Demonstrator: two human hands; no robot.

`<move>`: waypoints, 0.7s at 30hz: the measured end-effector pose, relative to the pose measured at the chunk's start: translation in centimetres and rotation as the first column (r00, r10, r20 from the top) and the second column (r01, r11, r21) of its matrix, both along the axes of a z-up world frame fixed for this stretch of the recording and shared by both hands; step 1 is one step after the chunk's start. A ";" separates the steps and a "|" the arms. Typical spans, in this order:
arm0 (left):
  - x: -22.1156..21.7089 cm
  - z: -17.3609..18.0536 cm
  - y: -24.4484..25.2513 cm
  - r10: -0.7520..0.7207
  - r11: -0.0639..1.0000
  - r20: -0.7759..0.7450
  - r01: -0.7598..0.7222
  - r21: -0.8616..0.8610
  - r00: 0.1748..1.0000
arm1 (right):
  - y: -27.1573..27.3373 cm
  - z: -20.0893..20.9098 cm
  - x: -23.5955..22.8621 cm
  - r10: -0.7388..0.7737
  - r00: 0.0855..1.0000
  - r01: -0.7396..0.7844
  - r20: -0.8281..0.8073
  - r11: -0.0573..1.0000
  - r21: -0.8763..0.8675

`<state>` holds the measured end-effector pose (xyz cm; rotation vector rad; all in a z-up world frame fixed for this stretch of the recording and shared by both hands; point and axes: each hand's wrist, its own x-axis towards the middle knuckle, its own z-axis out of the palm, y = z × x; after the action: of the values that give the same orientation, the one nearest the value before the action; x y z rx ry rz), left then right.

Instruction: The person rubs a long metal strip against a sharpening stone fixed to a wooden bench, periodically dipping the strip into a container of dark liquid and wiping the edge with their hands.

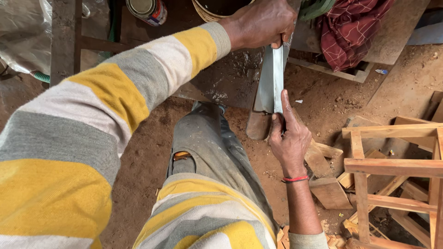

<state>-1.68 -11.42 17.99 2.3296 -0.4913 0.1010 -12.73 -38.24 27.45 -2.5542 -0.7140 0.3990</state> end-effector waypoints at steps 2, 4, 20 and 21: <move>-0.1 -0.1 0.0 0.045 0.999 -0.036 -0.045 0.006 0.998 | 0.2 0.1 0.0 -0.007 1.000 0.007 -0.011 1.000 0.001; -0.4 0.0 -0.2 0.069 0.998 -0.017 -0.069 0.008 0.997 | 0.2 0.0 0.0 -0.013 1.000 0.013 -0.023 1.000 -0.001; -3.5 1.7 -1.2 0.087 0.989 -0.024 -0.089 -0.119 0.996 | -3.2 -1.7 -1.6 -0.022 0.987 0.030 -0.159 0.999 0.042; -5.2 2.3 -2.1 0.090 0.986 -0.052 -0.097 -0.137 0.995 | -5.1 -0.7 -3.8 -0.005 0.990 0.012 -0.138 0.998 0.056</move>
<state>-6.90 -13.56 20.27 2.2120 -0.3408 0.1224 -16.54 -43.34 26.71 -2.4486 -0.6541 0.5388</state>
